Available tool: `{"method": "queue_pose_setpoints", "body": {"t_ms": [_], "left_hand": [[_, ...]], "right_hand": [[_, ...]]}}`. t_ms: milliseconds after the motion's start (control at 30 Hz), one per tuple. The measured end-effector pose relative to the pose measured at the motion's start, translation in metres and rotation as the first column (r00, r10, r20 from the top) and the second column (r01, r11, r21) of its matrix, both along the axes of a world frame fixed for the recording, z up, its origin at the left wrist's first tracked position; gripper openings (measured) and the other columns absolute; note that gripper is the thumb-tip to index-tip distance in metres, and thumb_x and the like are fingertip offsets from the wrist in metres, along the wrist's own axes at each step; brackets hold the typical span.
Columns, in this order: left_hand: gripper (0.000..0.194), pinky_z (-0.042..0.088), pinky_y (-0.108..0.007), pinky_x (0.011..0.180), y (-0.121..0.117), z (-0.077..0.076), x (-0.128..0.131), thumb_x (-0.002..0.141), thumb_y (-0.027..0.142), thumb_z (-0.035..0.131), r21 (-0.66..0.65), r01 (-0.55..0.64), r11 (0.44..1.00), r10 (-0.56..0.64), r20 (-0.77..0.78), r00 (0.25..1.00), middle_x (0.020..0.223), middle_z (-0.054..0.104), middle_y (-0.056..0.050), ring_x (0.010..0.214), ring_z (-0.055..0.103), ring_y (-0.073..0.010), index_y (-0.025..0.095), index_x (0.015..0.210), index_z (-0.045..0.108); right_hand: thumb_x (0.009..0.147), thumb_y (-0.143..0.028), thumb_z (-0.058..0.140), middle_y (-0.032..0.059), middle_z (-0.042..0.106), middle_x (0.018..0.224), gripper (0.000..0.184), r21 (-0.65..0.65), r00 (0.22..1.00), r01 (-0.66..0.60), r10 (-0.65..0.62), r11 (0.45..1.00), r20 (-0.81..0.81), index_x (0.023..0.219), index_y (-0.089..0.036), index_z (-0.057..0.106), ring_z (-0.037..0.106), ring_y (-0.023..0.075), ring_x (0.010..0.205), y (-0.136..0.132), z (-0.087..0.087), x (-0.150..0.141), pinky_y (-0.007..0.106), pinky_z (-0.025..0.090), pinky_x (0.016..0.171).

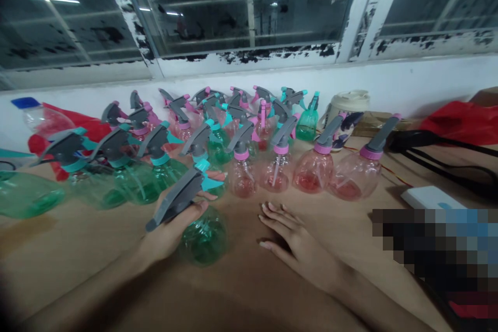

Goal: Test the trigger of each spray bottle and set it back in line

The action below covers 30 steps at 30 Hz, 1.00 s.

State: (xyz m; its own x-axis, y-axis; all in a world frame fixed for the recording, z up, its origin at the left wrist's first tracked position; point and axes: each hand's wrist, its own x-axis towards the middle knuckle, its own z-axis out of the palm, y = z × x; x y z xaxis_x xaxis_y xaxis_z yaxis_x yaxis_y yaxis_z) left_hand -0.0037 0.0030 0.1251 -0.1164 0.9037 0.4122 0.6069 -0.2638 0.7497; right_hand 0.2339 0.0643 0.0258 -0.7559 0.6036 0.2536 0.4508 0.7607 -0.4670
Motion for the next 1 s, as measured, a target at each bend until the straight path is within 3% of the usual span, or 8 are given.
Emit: {"method": "queue_pose_setpoints", "body": {"t_ms": [300, 633, 1000], "left_hand": [[0.005, 0.048, -0.027, 0.054, -0.001, 0.0, 0.0, 0.072, 0.025, 0.054, -0.039, 0.019, 0.999, -0.016, 0.075, 0.997, 0.072, 0.062, 0.0, 0.058, 0.056, -0.0143, 0.023, 0.076, 0.057], [0.002, 0.047, -0.027, 0.061, 0.0, -0.002, -0.003, 0.073, 0.023, 0.056, -0.103, 0.063, 0.993, -0.047, 0.146, 0.988, 0.072, 0.057, 0.001, 0.06, 0.053, -0.0139, 0.023, 0.076, 0.057], [0.005, 0.043, -0.026, 0.05, -0.002, 0.0, -0.009, 0.07, 0.029, 0.059, -0.06, -0.012, 0.998, 0.015, 0.052, 0.999, 0.061, 0.056, 0.002, 0.054, 0.05, -0.0142, 0.024, 0.069, 0.06]], "right_hand": [[0.088, -0.041, 0.048, 0.0017, 0.043, 0.139, 0.048, 0.017, 1.0, -0.001, 0.001, 1.0, -0.008, 0.134, -0.028, 0.04, 0.036, 0.0212, 0.129, 0.0, -0.002, -0.001, 0.047, 0.029, 0.107], [0.089, -0.041, 0.047, 0.003, 0.042, 0.14, 0.048, 0.022, 1.0, -0.004, 0.004, 1.0, 0.011, 0.133, -0.025, 0.041, 0.035, 0.0209, 0.13, 0.0, -0.002, 0.0, 0.045, 0.029, 0.108], [0.088, -0.041, 0.048, 0.002, 0.043, 0.139, 0.048, 0.014, 1.0, 0.008, -0.008, 1.0, -0.009, 0.133, -0.027, 0.041, 0.035, 0.0206, 0.13, 0.0, -0.002, 0.0, 0.046, 0.028, 0.108]]}}
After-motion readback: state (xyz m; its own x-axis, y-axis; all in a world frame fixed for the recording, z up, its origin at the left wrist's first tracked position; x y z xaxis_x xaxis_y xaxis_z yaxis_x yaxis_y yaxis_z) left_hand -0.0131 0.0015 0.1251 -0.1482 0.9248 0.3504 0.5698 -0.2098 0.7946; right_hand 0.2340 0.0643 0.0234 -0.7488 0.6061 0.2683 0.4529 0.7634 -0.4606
